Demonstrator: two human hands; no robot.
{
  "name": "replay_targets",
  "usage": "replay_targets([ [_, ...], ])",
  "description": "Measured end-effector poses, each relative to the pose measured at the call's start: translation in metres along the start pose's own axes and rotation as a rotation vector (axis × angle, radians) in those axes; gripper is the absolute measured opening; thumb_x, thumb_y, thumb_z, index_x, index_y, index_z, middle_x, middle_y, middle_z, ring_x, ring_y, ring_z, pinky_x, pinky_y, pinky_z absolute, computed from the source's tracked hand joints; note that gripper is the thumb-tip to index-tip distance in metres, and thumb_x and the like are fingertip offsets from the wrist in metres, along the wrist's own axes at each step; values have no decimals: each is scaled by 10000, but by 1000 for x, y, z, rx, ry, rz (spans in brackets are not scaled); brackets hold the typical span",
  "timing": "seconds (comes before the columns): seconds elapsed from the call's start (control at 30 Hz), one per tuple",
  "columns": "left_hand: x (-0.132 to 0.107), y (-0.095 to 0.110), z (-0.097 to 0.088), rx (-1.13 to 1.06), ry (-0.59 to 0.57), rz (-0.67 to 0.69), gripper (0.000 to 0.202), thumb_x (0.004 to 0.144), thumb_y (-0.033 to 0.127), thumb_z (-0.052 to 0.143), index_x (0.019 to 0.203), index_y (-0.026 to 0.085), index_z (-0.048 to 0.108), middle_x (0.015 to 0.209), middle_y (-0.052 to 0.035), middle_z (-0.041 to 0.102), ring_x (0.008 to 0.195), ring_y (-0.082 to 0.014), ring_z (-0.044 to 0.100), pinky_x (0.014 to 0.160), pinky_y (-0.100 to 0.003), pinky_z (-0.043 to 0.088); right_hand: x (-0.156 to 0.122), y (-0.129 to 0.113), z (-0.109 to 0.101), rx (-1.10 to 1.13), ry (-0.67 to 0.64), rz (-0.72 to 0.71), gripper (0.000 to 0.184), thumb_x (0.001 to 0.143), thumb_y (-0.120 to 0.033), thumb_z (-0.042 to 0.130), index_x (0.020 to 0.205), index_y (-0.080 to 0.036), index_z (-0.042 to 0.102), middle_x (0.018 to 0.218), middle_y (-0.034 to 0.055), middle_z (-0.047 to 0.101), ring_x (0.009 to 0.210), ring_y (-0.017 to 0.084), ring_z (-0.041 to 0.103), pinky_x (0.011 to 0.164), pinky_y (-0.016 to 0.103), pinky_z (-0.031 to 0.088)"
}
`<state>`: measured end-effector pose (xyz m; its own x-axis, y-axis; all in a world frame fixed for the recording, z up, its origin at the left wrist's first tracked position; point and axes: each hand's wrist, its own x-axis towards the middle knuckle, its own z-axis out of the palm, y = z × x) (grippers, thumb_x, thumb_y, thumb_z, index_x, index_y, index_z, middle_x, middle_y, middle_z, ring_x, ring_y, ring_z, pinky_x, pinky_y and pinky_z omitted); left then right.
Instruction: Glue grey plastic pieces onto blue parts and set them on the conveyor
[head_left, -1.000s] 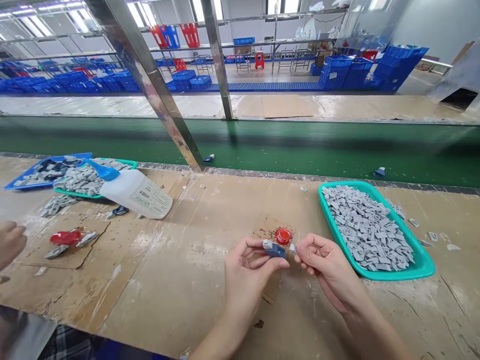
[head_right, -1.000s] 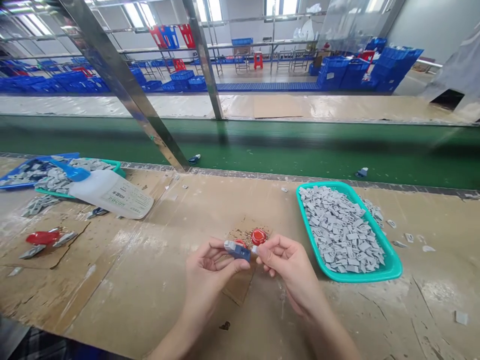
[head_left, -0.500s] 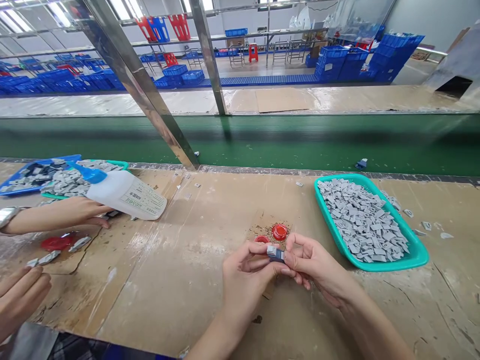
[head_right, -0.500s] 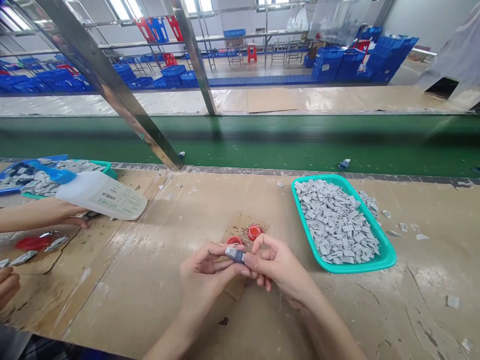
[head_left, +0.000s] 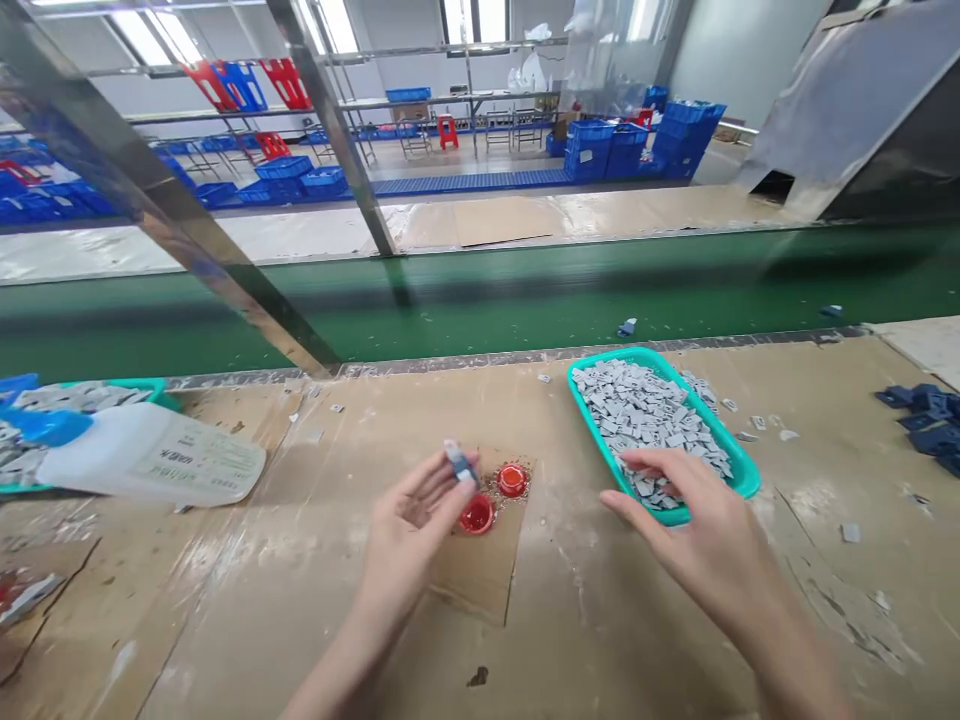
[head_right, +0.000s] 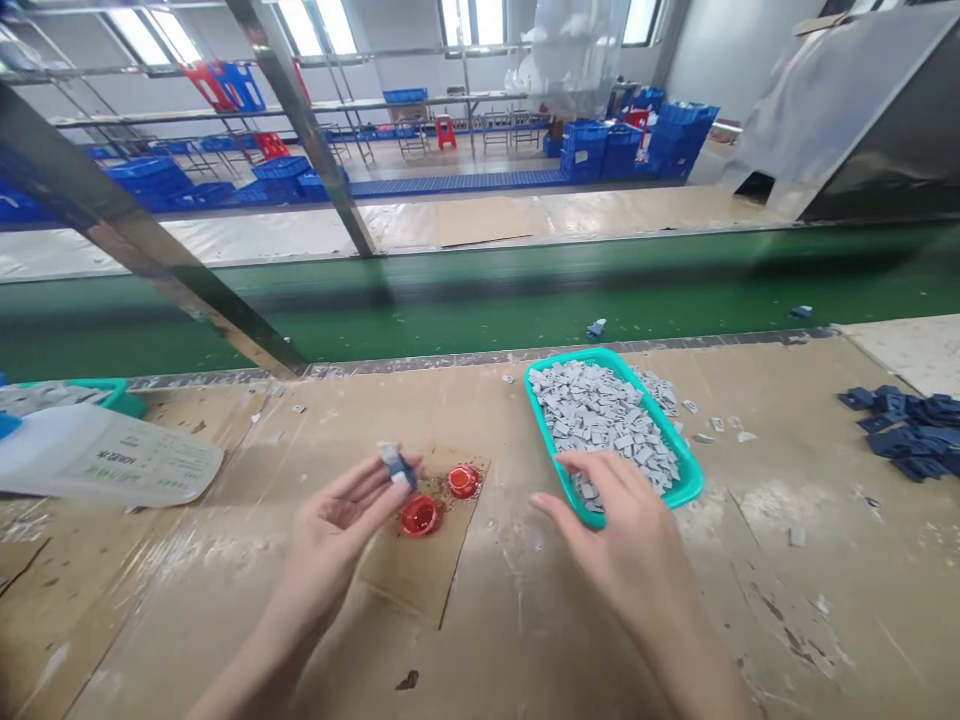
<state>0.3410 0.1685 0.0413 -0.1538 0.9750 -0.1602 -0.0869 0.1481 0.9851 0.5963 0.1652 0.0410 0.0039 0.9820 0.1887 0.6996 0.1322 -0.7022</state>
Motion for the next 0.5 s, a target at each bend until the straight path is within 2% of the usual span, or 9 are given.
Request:
replay_targets([
  [0.1,19,5,-16,73,65,92,467,752,332,717,1182,198,594,1150,-99,668,1113,-238,605,1014,-379,467,-9,34,-13,-214,-9,-190,260,817,-420,658,999,-236,633,967,77,653,944,289,561,806,425,447],
  [0.2,34,8,-25,78,95,167,455,772,350,694,1193,223,578,1140,-82,653,1094,-229,602,983,-373,486,-13,50,-7,-269,-27,-293,193,834,-367,652,953,-217,633,931,84,636,924,289,542,795,432,445],
  [0.33,41,11,-23,76,87,207,427,780,336,687,1181,237,576,1114,-66,643,1062,-209,605,995,-360,469,-14,47,10,-217,28,-345,32,884,-199,568,894,-177,589,870,87,585,890,256,518,774,396,455],
  [0.5,39,14,-22,101,77,177,462,770,369,691,1192,219,576,1108,-75,643,1057,-226,608,1024,-410,440,-23,39,29,-114,31,-376,84,889,-102,516,857,-174,544,815,64,527,828,226,492,712,361,451],
])
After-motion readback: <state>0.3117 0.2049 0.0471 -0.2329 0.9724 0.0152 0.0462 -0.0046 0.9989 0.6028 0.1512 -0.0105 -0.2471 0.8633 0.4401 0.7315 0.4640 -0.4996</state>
